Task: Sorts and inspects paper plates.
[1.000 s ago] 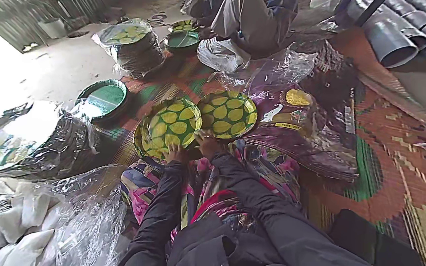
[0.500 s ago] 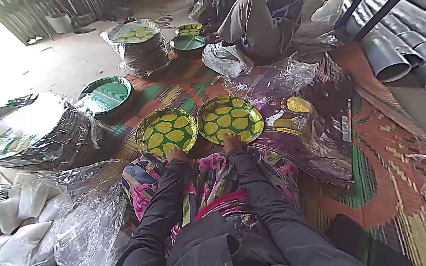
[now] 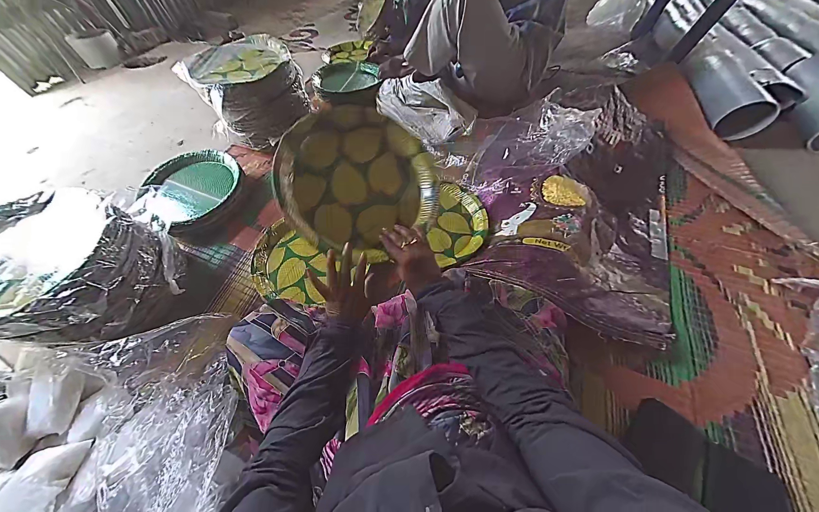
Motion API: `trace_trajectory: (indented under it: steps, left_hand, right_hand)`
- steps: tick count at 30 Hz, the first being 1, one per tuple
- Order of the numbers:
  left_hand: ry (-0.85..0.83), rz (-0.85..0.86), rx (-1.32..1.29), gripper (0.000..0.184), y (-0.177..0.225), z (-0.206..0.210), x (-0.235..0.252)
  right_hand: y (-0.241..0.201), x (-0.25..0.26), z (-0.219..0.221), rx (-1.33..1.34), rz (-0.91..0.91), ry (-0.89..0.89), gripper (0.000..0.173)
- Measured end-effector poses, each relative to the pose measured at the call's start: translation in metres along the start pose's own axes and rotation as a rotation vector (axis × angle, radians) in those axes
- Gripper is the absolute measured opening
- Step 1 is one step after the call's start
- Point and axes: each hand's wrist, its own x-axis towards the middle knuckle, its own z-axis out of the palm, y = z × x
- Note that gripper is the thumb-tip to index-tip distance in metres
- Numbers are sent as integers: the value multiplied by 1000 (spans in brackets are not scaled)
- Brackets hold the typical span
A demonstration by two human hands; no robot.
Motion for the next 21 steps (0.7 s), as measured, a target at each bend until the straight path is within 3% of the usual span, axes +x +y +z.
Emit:
trace_trajectory:
  steps: [2, 4, 5, 7, 11, 15, 21]
  left_hand:
    - [-389, -94, -15, 52, -3, -4, 2]
    - [-925, -331, -7, 48, -12, -3, 10]
    - [-1170, -442, 41, 55, -15, 0, 17]
    - [-1404, -572, 139, 65, -14, 3, 25]
    - [-1461, -604, 217, 63, -8, 2, 27]
    - [-1434, -581, 119, 57, -14, -4, 28]
    - [-1420, -600, 62, 56, -22, -9, 31]
  right_hand:
    - [-2, -7, 10, 60, 113, -251, 54]
    - [7, -16, 16, 3, 287, -426, 77]
    - [15, -22, 17, -39, 384, -471, 84]
    - [32, -35, 17, -107, 599, -599, 81]
    - [40, -37, 23, -197, 681, -808, 52]
    - [32, -27, 16, -245, 626, -807, 34]
    - [45, -21, -1, -180, 669, -805, 33]
